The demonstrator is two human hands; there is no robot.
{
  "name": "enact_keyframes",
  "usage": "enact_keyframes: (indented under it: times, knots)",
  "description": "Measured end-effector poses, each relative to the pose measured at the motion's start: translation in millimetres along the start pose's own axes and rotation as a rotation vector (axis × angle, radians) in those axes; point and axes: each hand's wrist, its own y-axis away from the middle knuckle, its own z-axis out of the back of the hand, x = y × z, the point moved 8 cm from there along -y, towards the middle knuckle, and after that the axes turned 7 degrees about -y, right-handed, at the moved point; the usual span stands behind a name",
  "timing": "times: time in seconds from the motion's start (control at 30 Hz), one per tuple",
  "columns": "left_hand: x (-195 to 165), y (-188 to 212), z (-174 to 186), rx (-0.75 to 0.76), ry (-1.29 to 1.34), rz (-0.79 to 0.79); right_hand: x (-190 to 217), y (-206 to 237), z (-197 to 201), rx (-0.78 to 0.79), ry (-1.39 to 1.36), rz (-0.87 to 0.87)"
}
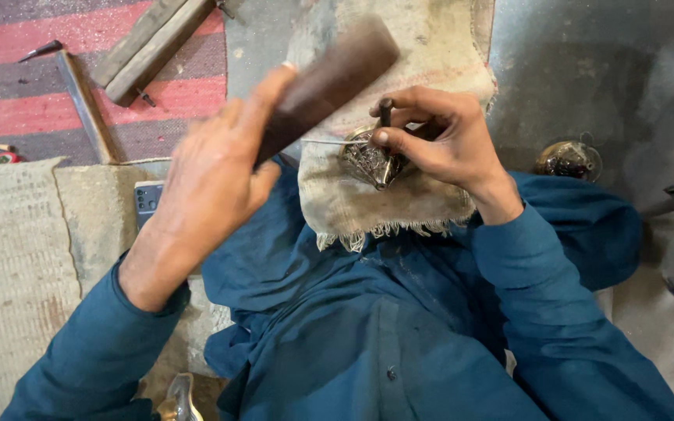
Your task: The person sits cross-legged and uses a hammer and chisel to engrave decorative patterns on a small metal object placed on a cloth on their lap. They repeatedly strike the chisel with the hammer, repositioning the chisel and rotating the object as needed.
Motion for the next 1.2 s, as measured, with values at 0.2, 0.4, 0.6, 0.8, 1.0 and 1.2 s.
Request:
enact_keyframes:
  times: [0.2,0.4,0.6,0.8,1.0,1.2]
  knots:
    - [-3,0,4,-0.065,-0.008,-0.026,1,-2,-1,0.052,0.053,0.052]
    - [-1,2,3,-0.084,-0.018,-0.005,-1,1,-2,0.037,-0.010,-0.005]
    - [-2,2,4,-0.100,-0.006,0.002,4,2,-2,0.008,0.079,0.011]
    - [0,-1,3,-0.089,0.056,-0.016,4,3,-1,0.025,0.008,-0.008]
    - [1,-1,1,-0.091,0.016,-0.018,5,1,-2,0.071,-0.045,0.014]
    - [1,-5,4,-0.109,0.072,-0.038,8,0,-1,0.099,0.001,0.052]
